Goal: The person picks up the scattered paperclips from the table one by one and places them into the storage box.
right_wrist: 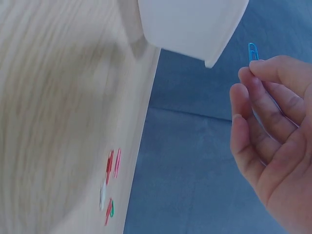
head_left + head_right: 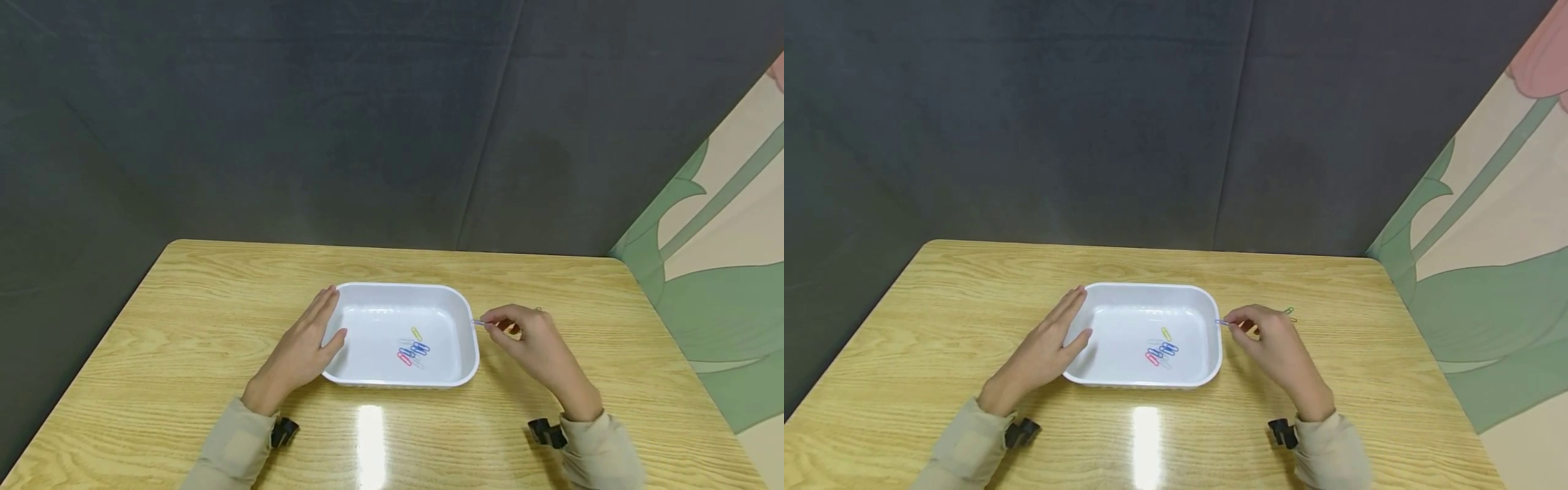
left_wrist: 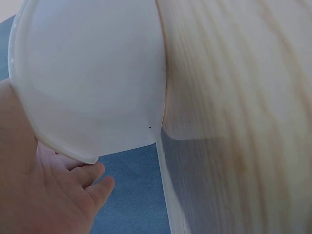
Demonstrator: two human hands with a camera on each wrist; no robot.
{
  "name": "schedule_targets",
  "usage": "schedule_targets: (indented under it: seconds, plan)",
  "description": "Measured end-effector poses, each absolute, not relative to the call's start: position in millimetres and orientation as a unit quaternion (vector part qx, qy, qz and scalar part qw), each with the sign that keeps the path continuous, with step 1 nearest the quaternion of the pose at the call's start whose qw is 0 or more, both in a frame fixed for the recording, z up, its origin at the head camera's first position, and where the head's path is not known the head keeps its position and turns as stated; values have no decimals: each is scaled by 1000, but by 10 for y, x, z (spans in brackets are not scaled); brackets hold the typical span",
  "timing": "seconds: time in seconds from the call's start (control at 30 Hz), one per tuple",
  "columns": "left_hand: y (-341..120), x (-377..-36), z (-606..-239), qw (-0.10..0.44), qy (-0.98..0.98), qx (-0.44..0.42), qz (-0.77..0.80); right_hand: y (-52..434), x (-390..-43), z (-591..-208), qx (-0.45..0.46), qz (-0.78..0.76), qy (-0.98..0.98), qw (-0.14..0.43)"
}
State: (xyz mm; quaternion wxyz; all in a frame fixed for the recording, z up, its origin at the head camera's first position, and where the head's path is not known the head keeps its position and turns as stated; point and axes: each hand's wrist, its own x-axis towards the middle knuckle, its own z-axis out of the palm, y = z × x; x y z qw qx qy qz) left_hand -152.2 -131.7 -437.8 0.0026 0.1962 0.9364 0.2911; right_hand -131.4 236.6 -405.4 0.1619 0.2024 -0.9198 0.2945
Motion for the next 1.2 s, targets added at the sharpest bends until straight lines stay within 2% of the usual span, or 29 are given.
schedule_targets:
  seconds: [0.33, 1.2]
  plan:
    - [-1314, -1522, -4380, 2, 937, 196, 291, 2130, -1322, -4058, 201, 321, -920, 99]
    - [-1314, -1523, -4387, 1, 936, 195, 292, 1666, -1347, -4231, 233, 306, -922, 50]
